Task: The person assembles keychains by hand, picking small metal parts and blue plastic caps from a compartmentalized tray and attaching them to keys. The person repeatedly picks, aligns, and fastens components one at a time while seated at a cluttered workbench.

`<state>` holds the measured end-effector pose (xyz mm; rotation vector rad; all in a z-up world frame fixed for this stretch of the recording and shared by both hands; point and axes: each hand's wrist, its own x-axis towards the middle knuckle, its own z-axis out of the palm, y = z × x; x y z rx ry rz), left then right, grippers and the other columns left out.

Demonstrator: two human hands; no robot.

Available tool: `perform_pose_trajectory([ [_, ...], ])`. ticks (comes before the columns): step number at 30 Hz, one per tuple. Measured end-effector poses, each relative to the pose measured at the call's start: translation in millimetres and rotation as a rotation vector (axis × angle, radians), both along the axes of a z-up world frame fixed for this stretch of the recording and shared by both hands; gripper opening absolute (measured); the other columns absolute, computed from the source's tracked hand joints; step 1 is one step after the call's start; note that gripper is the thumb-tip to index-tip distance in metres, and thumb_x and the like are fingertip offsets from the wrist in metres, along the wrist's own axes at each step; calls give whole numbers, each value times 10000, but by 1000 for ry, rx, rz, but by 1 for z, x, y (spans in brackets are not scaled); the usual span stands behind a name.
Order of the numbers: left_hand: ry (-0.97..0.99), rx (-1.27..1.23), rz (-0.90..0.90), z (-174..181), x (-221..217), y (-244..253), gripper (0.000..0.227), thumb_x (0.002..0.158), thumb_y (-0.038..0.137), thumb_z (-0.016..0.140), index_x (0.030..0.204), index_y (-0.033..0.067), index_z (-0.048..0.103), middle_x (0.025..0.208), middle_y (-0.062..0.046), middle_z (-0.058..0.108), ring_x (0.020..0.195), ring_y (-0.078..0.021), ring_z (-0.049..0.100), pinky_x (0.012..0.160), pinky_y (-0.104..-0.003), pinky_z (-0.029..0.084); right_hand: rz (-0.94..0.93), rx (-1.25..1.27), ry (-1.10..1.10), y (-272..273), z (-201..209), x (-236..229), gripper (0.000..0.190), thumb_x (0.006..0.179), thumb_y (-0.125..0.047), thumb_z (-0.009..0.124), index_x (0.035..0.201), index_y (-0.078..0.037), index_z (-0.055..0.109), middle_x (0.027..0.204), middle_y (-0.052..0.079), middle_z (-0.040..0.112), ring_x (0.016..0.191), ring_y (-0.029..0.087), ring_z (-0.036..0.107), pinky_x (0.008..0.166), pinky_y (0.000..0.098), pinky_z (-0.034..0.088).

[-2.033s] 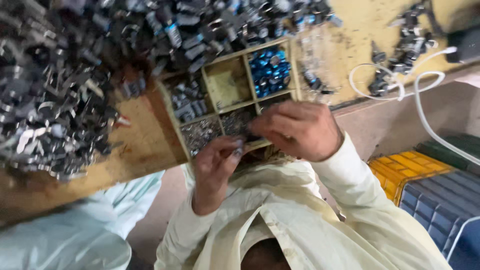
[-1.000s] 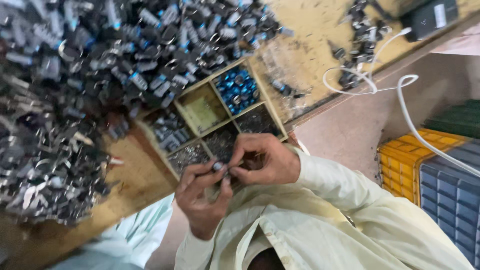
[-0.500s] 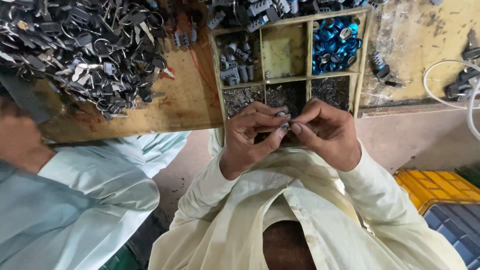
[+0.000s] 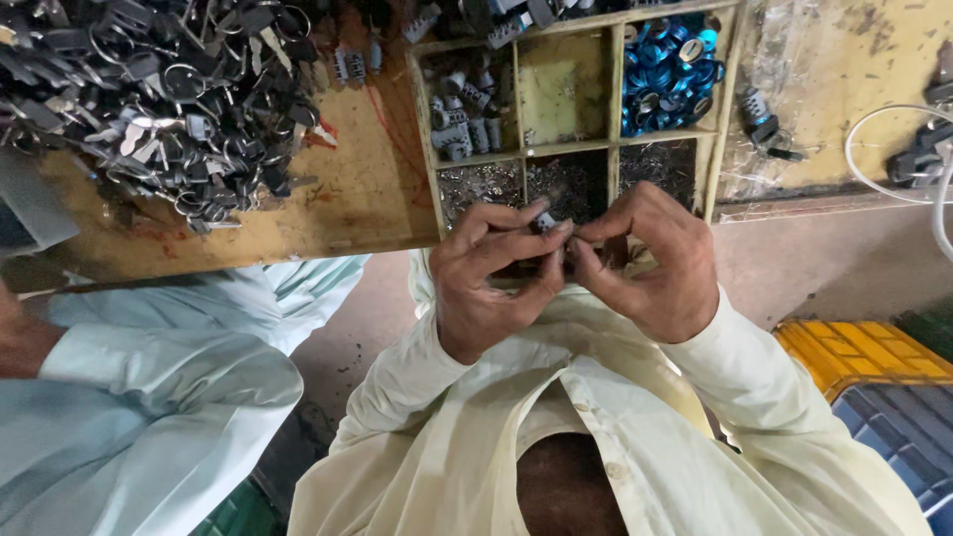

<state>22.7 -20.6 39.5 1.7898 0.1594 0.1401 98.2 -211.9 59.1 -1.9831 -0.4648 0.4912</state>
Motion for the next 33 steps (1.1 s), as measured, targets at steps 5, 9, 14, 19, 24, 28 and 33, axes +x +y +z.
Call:
perform_pose_trajectory([
  [5,198,-673,-75,-12,1,-4,199,953,-38,732,1142,24,739,1233,-105,625,1163,-200,701,1071,-309,601,77,-231,-348,-13,7,39,186,967,-65,866,1112,-116,761,1046,39,712,888,192,708,737,310,578],
  [9,121,-558,-138,-15,2,-9,228,948,-71,730,1166,-7,730,1226,-114,616,1236,-217,679,1103,-310,598,-71,-563,-793,-16,-11,62,293,895,-145,884,1161,-139,761,1052,64,676,823,240,686,633,340,546],
  [14,141,-560,-179,-11,4,-8,241,932,-59,733,1165,1,721,1240,-119,614,1216,-210,692,1087,-306,603,-87,-589,-794,-22,-23,63,195,1021,-145,863,1153,-194,729,1077,11,653,932,222,690,731,334,569],
  [19,211,-716,-204,-18,4,-5,292,981,-53,697,1270,-16,681,1242,-87,576,1225,-189,667,1124,-300,561,-111,-291,-615,-19,-2,37,206,1044,4,810,1153,-96,666,1269,66,681,1011,187,724,787,311,605],
  [24,273,-997,-311,-30,3,-7,297,1028,-44,667,1324,-37,655,1259,-74,568,1168,-153,656,1054,-287,561,11,-92,-492,-9,12,-3,349,811,-11,868,1039,-112,624,1079,78,724,880,246,709,727,358,568],
  [28,232,-741,-287,-22,2,-3,289,1002,-28,697,1290,-38,682,1245,-95,596,1125,-149,654,985,-278,565,-7,-69,-425,-6,14,-3,394,868,-17,889,1201,-70,684,1091,69,722,872,255,691,758,373,542],
  [33,69,-77,-158,-1,6,0,302,876,6,772,1174,48,744,1180,-115,662,1098,-202,730,962,-280,619,18,-246,-513,-10,19,-2,320,811,-51,924,1056,-130,734,1021,56,716,862,262,647,754,387,504],
])
